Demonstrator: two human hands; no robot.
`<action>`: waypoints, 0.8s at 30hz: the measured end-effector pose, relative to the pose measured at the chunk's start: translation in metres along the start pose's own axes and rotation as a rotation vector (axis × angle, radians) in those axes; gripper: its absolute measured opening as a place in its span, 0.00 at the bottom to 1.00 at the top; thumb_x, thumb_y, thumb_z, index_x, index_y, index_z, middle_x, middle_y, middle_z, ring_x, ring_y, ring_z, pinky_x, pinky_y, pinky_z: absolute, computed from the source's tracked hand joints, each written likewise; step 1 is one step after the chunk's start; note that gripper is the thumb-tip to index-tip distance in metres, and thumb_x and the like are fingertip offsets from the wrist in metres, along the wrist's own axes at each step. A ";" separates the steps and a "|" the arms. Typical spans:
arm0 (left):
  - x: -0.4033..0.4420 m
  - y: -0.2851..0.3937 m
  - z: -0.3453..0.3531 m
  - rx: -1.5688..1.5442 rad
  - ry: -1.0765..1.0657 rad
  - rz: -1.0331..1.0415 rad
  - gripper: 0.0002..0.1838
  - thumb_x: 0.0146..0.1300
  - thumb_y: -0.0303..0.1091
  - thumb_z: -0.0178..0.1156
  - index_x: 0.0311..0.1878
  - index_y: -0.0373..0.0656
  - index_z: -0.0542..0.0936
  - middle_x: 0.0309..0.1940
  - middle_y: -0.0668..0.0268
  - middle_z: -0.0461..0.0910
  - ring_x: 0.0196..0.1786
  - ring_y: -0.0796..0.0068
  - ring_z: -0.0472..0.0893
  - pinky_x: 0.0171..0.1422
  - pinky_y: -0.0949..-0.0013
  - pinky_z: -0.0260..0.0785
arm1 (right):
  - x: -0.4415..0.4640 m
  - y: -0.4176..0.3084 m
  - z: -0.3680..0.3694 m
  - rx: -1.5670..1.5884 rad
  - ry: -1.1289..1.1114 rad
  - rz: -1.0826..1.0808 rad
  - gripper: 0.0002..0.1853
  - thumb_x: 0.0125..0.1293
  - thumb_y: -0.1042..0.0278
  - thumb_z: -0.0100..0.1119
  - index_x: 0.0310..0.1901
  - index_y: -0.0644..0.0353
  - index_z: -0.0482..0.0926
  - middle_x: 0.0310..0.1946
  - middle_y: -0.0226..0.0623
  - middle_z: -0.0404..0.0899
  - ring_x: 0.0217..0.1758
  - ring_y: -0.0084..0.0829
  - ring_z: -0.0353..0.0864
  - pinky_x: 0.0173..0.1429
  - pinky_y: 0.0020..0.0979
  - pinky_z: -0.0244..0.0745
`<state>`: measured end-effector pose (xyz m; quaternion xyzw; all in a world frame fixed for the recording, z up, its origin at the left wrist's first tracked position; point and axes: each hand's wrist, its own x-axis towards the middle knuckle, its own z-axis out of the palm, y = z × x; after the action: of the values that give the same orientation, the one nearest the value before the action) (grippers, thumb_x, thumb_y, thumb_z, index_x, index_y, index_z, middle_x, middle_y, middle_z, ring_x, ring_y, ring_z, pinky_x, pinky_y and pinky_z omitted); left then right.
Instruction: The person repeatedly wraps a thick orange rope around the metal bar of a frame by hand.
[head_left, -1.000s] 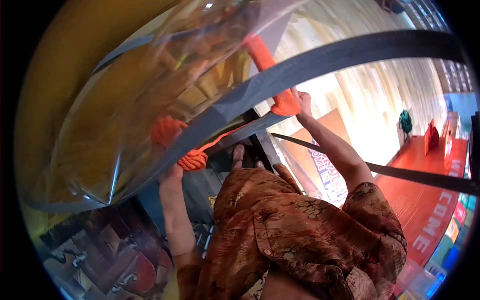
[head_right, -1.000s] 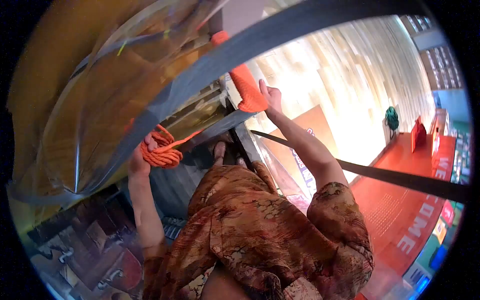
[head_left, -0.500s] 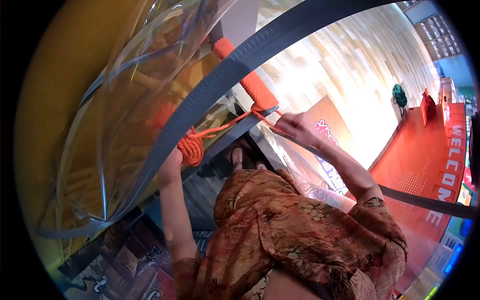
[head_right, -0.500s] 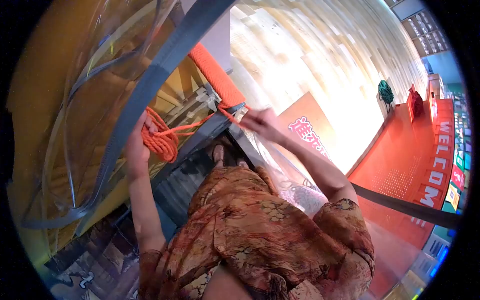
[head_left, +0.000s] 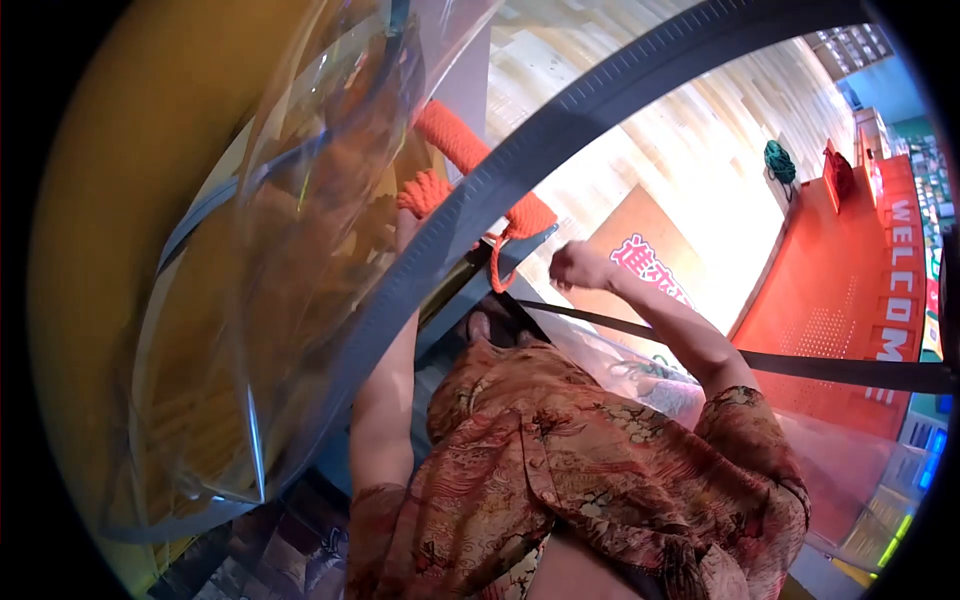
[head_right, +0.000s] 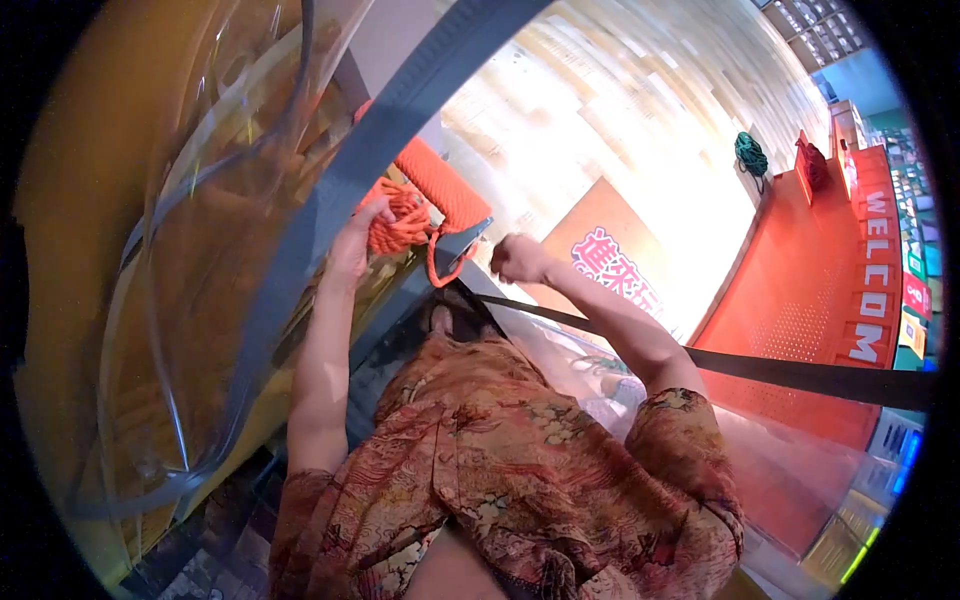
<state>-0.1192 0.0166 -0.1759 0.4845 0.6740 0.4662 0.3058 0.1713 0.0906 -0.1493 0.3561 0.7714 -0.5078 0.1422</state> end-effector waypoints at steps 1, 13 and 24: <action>0.006 -0.025 0.012 0.202 0.038 0.155 0.08 0.57 0.30 0.64 0.38 0.41 0.76 0.26 0.68 0.76 0.31 0.77 0.76 0.39 0.71 0.69 | 0.006 -0.003 -0.006 0.084 0.225 0.107 0.12 0.59 0.66 0.54 0.32 0.67 0.82 0.22 0.40 0.82 0.23 0.28 0.81 0.34 0.30 0.76; 0.028 -0.032 0.060 0.141 -0.226 -0.177 0.26 0.55 0.38 0.64 0.56 0.39 0.70 0.45 0.61 0.76 0.49 0.73 0.75 0.53 0.65 0.68 | 0.082 -0.040 -0.044 1.358 -0.254 -0.105 0.32 0.63 0.47 0.60 0.63 0.57 0.68 0.59 0.31 0.73 0.61 0.27 0.71 0.66 0.33 0.64; 0.035 -0.043 0.085 0.207 -0.217 -0.142 0.29 0.55 0.37 0.64 0.59 0.39 0.68 0.44 0.60 0.76 0.47 0.72 0.76 0.51 0.65 0.69 | 0.141 -0.013 -0.012 1.593 0.540 -0.076 0.08 0.56 0.76 0.56 0.38 0.66 0.75 0.36 0.40 0.79 0.40 0.34 0.81 0.47 0.35 0.78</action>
<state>-0.0739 0.0737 -0.2468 0.5121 0.7141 0.3161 0.3575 0.0646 0.1554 -0.2168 0.4331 0.2013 -0.8022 -0.3584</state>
